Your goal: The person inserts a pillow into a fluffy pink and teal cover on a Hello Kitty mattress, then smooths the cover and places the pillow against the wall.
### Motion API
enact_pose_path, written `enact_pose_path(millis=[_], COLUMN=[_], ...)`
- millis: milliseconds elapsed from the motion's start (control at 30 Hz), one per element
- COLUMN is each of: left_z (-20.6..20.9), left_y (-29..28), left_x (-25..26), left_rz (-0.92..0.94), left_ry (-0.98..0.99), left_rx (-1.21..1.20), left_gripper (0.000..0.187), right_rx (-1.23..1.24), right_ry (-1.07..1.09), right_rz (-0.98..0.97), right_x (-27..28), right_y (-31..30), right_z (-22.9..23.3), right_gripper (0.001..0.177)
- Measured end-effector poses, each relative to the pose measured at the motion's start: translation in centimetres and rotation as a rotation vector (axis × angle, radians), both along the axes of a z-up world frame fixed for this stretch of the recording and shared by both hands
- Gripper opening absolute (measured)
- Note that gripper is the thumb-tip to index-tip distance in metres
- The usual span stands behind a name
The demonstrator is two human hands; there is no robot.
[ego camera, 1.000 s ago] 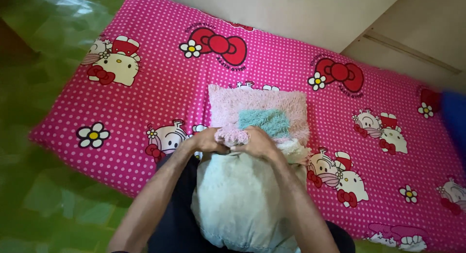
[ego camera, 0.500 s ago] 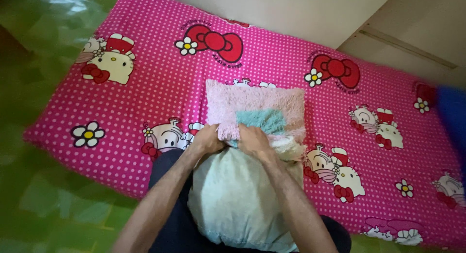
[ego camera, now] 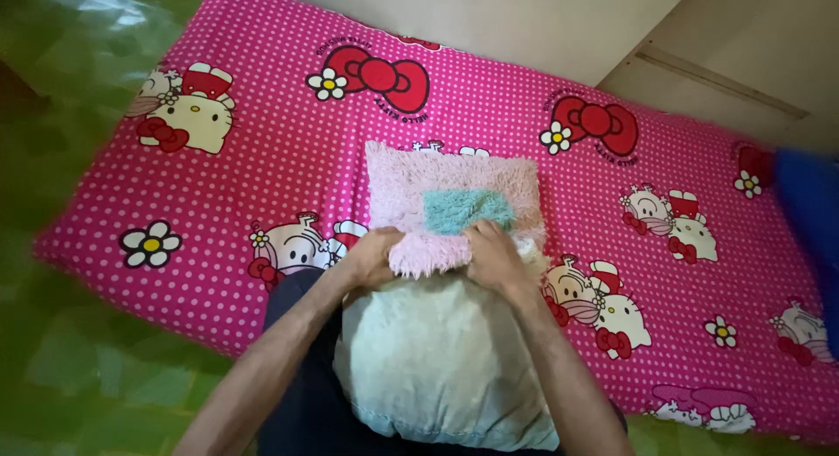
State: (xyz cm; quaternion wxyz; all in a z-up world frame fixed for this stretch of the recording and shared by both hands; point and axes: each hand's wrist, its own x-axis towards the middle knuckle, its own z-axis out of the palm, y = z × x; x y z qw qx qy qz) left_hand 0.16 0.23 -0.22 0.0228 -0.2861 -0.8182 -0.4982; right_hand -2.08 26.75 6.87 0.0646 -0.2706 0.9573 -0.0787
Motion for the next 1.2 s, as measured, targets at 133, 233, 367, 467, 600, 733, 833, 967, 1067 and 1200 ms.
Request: enact_pose_path(millis=[133, 233, 367, 467, 600, 733, 833, 967, 1067, 1200], left_z=[2.9, 4.3, 1.8, 2.5, 6.6, 12.5, 10.9, 6.4, 6.0, 5.3], left_y=[0.4, 0.6, 1.5, 1.5, 1.3, 4.7, 8.5, 10.7, 10.9, 11.5], left_x=[-1.6, -3.4, -5.2, -4.9, -3.4, -1.2, -1.3, -3.7, -4.6, -5.7], left_rz=[0.101, 0.046, 0.017, 0.030, 0.039, 0.023, -0.112, -0.103, -0.126, -0.221], left_ry=[-0.225, -0.366, -0.481, -0.494, -0.429, -0.213, -0.011, -0.039, -0.141, -0.356], left_rx=[-0.246, -0.280, -0.387, -0.467, -0.715, -0.707, -0.767, -0.905, -0.872, -0.823], left_gripper=[0.047, 0.047, 0.049, 0.060, 0.093, 0.112, 0.103, 0.057, 0.050, 0.063], right_rx=[0.006, -0.007, -0.076, -0.112, -0.101, -0.096, 0.083, -0.117, -0.109, -0.368], right_ry=[0.097, -0.094, -0.262, -0.305, -0.350, -0.390, -0.359, -0.124, 0.068, 0.143], right_rz=[-0.024, -0.237, -0.406, -0.447, -0.450, -0.450, -0.364, -0.102, -0.069, -0.108], right_x=[0.1, 0.7, 0.2, 0.0, -0.4, 1.0, 1.1, 2.1, 2.7, 2.5], right_y=[0.1, -1.1, -0.7, -1.5, -1.6, -3.4, -2.1, 3.0, 7.1, 9.1], right_z=[-0.6, 0.3, 0.0, 0.9, 0.3, 5.4, 4.8, 2.4, 0.2, -2.9], right_gripper=[0.039, 0.030, 0.028, 0.029, 0.030, 0.039, 0.034, 0.059, 0.062, 0.059])
